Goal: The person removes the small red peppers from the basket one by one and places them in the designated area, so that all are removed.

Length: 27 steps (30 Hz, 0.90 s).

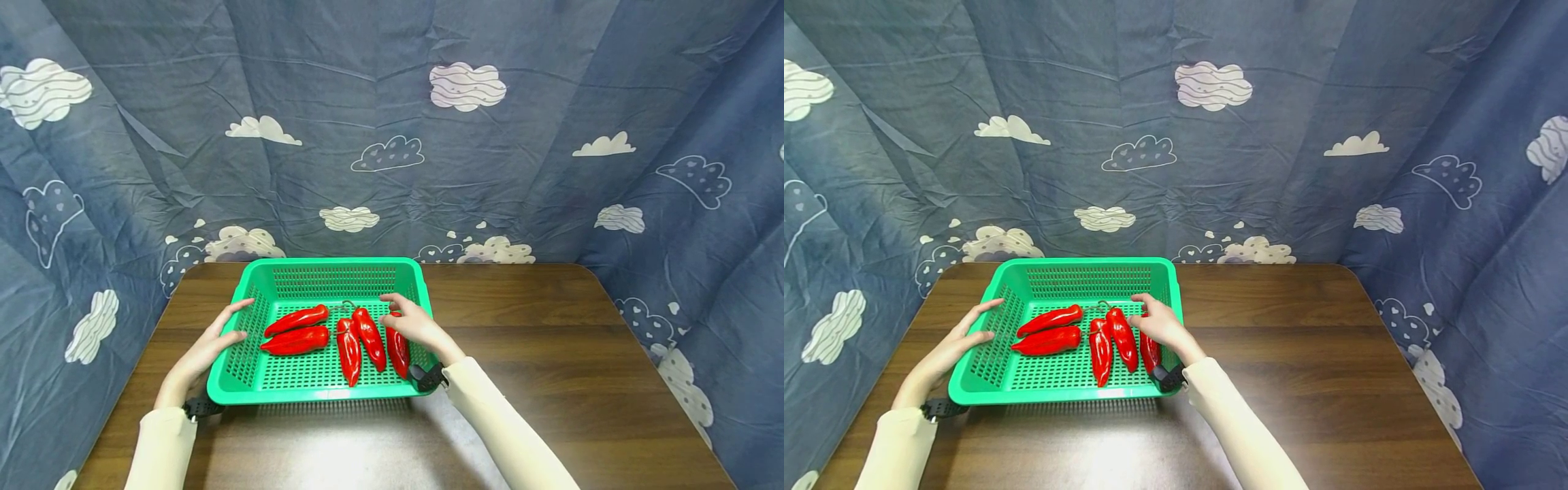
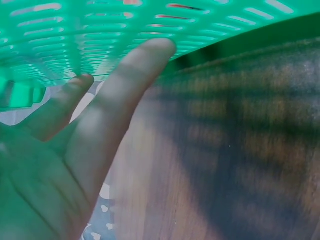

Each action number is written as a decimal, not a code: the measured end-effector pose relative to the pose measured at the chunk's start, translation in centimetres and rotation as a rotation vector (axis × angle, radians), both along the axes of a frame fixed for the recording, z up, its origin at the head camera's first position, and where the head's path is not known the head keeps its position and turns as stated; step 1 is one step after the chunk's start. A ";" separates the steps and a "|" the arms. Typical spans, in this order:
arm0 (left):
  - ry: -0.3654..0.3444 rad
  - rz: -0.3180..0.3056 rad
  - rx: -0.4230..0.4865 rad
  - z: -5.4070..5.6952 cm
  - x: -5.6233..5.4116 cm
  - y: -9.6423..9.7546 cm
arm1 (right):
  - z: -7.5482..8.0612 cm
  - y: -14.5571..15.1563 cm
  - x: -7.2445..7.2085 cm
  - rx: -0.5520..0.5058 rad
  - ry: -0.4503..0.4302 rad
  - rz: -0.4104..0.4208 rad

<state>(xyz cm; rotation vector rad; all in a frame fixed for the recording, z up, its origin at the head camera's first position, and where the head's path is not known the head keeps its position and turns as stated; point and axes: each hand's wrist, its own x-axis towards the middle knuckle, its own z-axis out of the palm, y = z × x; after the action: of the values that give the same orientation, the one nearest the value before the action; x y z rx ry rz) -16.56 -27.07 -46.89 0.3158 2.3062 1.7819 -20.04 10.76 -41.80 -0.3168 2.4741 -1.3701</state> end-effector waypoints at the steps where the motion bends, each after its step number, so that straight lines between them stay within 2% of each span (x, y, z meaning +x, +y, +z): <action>1: 0.001 0.004 -0.006 0.0 0.0 0.0 | -0.1 0.0 -0.1 -0.003 -0.013 0.003; 5: -0.005 0.015 -0.007 0.1 0.1 0.1 | -0.3 -0.1 -0.3 -0.019 -0.065 0.006; 11: 0.025 0.022 -0.020 0.0 0.0 0.1 | -0.7 -0.3 -0.7 -0.083 -0.167 -0.010; 20: 0.071 0.027 -0.041 0.1 0.0 0.2 | -1.0 -0.5 -1.1 -0.130 -0.184 -0.060; 27: 0.050 0.028 -0.040 0.1 0.1 0.2 | -1.1 -0.8 -1.2 -0.145 -0.209 -0.083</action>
<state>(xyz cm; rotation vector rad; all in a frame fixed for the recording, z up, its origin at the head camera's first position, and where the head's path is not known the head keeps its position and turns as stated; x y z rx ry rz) -16.45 -26.86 -46.81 0.3268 2.3884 1.7576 -21.23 9.97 -42.92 -0.0964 2.2465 -1.5349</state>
